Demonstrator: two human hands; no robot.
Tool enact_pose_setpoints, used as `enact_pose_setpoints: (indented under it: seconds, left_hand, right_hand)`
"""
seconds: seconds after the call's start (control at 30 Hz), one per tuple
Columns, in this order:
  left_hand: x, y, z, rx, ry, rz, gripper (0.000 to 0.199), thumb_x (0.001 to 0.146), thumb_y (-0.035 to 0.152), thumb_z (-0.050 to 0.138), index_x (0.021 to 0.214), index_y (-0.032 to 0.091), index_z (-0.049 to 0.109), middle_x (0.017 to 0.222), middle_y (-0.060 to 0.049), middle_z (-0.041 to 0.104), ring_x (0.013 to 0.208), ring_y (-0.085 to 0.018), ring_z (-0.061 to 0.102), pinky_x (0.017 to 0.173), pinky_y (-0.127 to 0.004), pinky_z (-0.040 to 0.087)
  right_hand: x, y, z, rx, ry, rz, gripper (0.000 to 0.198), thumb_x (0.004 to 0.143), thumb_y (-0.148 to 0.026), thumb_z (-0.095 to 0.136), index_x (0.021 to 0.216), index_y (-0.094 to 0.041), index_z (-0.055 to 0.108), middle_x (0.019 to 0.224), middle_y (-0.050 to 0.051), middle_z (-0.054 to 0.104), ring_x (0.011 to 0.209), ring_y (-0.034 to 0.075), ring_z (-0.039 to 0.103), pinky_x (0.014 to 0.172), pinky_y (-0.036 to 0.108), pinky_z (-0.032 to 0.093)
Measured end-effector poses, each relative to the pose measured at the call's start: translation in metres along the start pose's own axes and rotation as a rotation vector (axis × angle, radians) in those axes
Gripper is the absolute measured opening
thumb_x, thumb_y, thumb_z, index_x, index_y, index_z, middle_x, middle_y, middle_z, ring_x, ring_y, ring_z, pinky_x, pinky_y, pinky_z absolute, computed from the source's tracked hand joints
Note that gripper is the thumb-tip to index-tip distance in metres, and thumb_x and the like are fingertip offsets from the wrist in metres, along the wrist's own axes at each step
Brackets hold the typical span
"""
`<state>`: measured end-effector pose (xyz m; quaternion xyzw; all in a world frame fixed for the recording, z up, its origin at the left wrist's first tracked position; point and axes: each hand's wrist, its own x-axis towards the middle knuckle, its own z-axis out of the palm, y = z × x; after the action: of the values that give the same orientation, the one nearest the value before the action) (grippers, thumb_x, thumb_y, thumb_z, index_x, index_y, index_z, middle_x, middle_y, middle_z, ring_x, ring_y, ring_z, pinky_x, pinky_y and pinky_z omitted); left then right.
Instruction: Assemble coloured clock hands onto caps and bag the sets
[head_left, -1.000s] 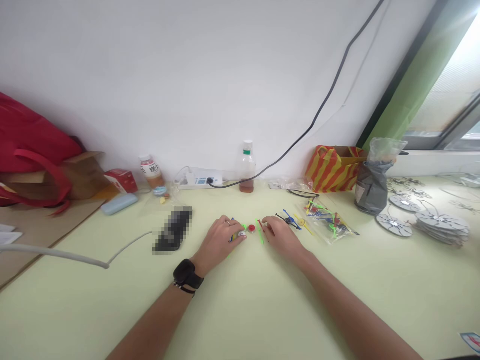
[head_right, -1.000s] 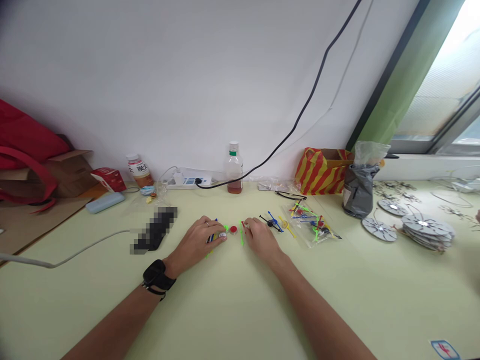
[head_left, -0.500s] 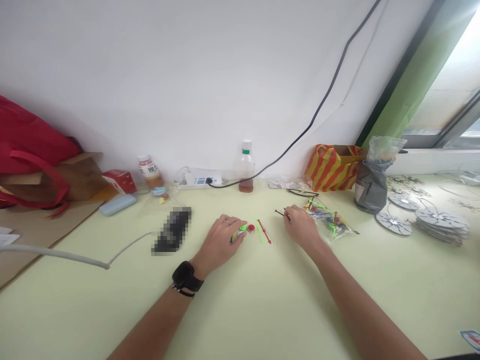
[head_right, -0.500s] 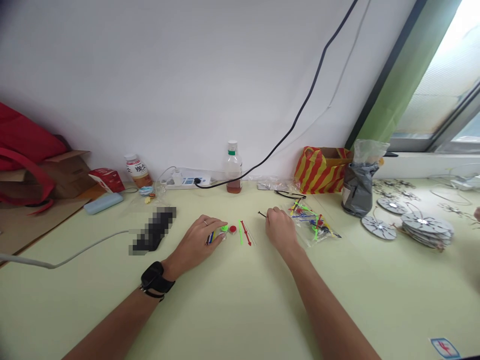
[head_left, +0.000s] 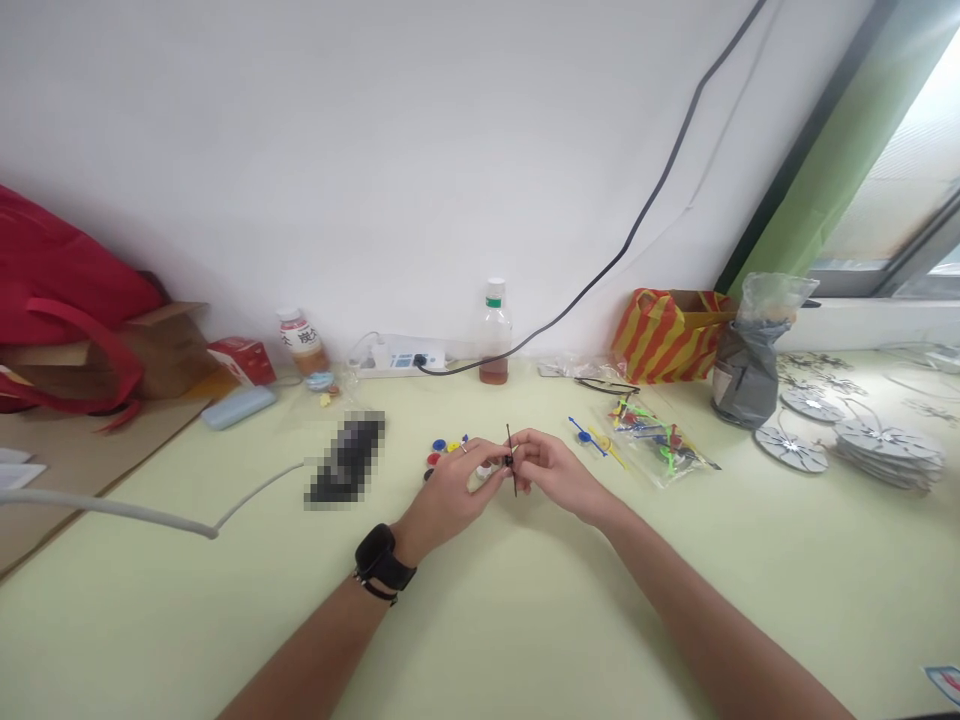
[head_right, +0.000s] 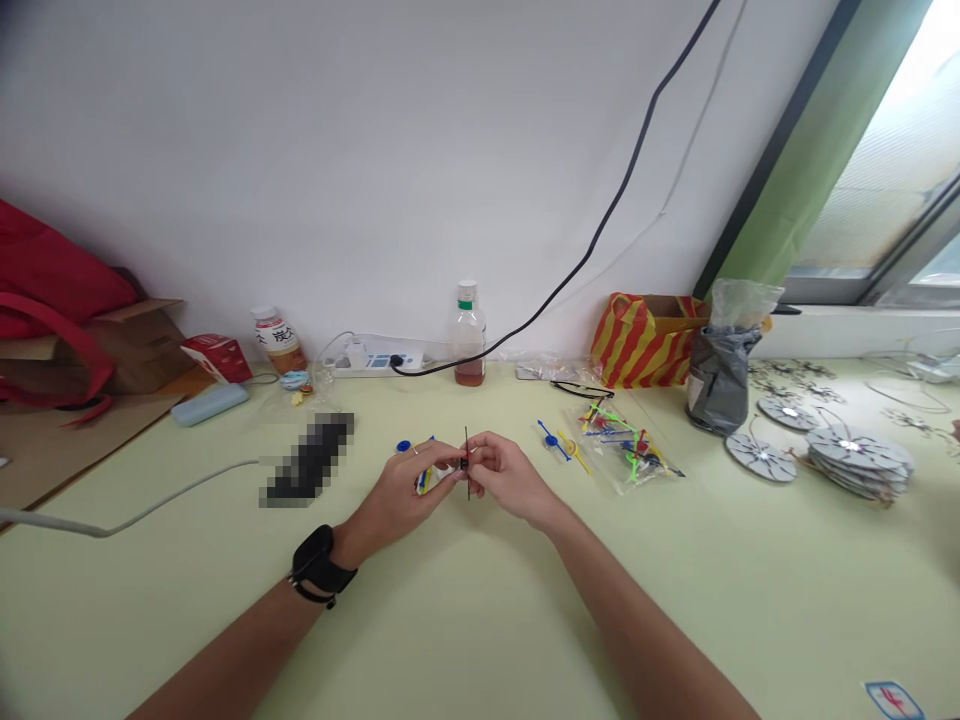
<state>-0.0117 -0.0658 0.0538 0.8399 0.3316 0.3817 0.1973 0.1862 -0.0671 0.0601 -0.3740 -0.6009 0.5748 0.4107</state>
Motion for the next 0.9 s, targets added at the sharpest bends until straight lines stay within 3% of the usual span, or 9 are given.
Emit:
enact_pose_setpoints:
  seconds: [0.1,0.37,0.63,0.77,0.83,0.9]
  left_hand:
    - [0.0,0.002,-0.001,-0.006,-0.01,0.001,0.018,0.095,0.02,0.06,0.113,0.023,0.065,0.102,-0.004,0.072,0.093,-0.019,0.068,0.085,-0.032,0.054]
    - [0.002,0.006,-0.003,-0.013,-0.016,0.016,0.015,0.094,0.018,0.06,0.107,0.023,0.066,0.097,-0.004,0.072,0.087,-0.018,0.066,0.082,-0.032,0.053]
    - [0.0,0.012,-0.001,-0.011,0.015,0.008,0.007,0.094,0.02,0.061,0.098,0.022,0.066,0.09,-0.003,0.07,0.08,-0.017,0.065,0.078,-0.031,0.052]
    - [-0.004,0.01,0.001,0.028,0.018,-0.016,0.003,0.093,0.021,0.063,0.092,0.022,0.061,0.096,-0.003,0.071,0.094,-0.02,0.067,0.087,-0.035,0.051]
    - [-0.006,0.009,0.003,0.056,-0.051,-0.016,0.004,0.093,0.022,0.065,0.097,0.024,0.064,0.102,-0.004,0.071,0.105,-0.022,0.066,0.094,-0.038,0.05]
    - [-0.008,0.007,0.005,0.094,-0.131,-0.018,0.008,0.093,0.023,0.066,0.1,0.025,0.068,0.105,-0.004,0.072,0.113,-0.024,0.063,0.097,-0.041,0.05]
  right_hand:
    - [-0.001,-0.002,-0.002,0.006,-0.04,0.013,0.016,0.075,-0.016,0.055,0.091,-0.021,0.055,0.072,-0.003,0.065,0.062,0.013,0.062,0.067,0.029,0.05]
    - [-0.004,-0.006,-0.005,0.021,-0.091,0.025,0.009,0.077,-0.022,0.061,0.086,-0.021,0.057,0.077,-0.001,0.067,0.074,0.016,0.068,0.078,0.033,0.054]
    - [-0.003,-0.008,-0.004,-0.068,-0.027,-0.008,0.012,0.078,-0.018,0.052,0.086,-0.021,0.06,0.074,-0.003,0.06,0.066,0.013,0.052,0.064,0.026,0.039]
    - [0.001,-0.005,-0.027,-0.345,0.23,0.052,0.032,0.086,-0.022,0.047,0.11,-0.021,0.069,0.072,-0.002,0.058,0.063,0.016,0.05,0.062,0.028,0.038]
    - [0.003,0.002,-0.04,-0.609,0.355,0.02,0.034,0.09,-0.02,0.046,0.116,-0.019,0.069,0.083,0.003,0.063,0.073,0.018,0.056,0.069,0.031,0.041]
    - [0.003,0.011,-0.049,-0.895,0.389,-0.004,0.031,0.094,-0.017,0.044,0.111,-0.018,0.07,0.093,0.007,0.065,0.086,0.021,0.06,0.076,0.032,0.041]
